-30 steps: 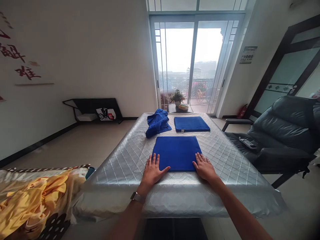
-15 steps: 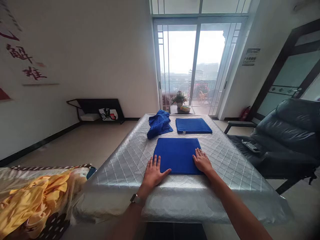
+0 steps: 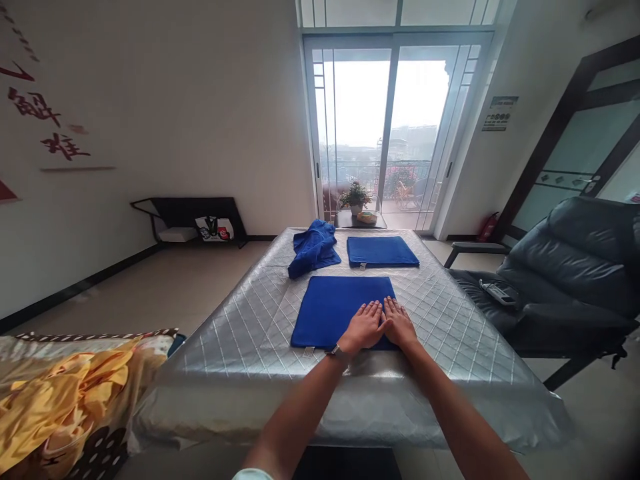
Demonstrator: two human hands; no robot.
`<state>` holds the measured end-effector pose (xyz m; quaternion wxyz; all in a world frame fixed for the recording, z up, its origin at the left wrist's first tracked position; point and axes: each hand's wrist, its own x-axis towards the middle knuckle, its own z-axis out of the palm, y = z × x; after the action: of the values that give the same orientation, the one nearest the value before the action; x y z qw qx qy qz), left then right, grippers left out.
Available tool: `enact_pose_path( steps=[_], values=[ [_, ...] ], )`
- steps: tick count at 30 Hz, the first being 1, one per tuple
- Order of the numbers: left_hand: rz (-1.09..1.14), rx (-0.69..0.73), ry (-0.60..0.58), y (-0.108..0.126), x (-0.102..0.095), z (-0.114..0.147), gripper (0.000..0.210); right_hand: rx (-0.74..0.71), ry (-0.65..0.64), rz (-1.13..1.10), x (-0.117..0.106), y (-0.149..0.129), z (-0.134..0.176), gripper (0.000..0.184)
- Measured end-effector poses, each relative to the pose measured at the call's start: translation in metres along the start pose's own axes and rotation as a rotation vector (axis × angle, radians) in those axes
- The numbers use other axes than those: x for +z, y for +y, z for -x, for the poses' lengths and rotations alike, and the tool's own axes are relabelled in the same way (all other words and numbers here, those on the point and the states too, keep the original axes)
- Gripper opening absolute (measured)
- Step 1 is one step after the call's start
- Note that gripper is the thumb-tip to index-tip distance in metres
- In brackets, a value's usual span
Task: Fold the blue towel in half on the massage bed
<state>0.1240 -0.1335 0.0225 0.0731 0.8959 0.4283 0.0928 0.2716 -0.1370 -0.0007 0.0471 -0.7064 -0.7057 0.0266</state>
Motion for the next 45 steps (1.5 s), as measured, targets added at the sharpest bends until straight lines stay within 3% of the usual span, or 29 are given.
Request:
enact_pose_path(
  steps=[2,5,14,18,24,31,35,39,42,45],
  values=[
    [0.021,-0.037,0.018,0.01,0.009,-0.013,0.082,-0.007,-0.003,0.004,0.001,0.002,0.0,0.063],
    [0.017,-0.11,0.016,0.001,0.013,-0.01,0.082,-0.002,0.004,-0.012,0.0,0.001,-0.001,0.064],
    [-0.118,-0.475,-0.003,-0.117,-0.014,0.074,0.093,0.032,0.015,-0.048,0.001,-0.003,-0.003,0.065],
    [-0.148,-0.493,0.027,-0.142,-0.011,0.099,0.095,0.046,-0.002,-0.049,-0.001,-0.004,-0.003,0.066],
    [-0.162,-0.466,0.063,-0.141,-0.006,0.101,0.096,0.047,-0.074,-0.025,-0.013,-0.005,-0.003,0.066],
    [-0.152,-0.483,0.062,-0.136,-0.011,0.1,0.093,0.018,0.042,-0.041,-0.034,-0.008,-0.036,0.063],
    [-0.164,-0.487,0.065,-0.132,-0.013,0.103,0.092,0.032,-0.032,-0.028,-0.023,-0.003,-0.056,0.065],
    [-0.174,-0.489,0.018,-0.136,-0.018,0.103,0.093,0.044,-0.017,-0.041,-0.004,0.004,-0.061,0.066],
    [-0.197,-0.549,-0.05,-0.136,-0.027,0.088,0.096,0.038,-0.015,-0.06,0.001,0.006,-0.062,0.067],
    [-0.209,-0.527,-0.012,-0.116,-0.034,0.051,0.097,0.041,-0.022,-0.074,0.001,0.006,-0.063,0.068]
  ],
)
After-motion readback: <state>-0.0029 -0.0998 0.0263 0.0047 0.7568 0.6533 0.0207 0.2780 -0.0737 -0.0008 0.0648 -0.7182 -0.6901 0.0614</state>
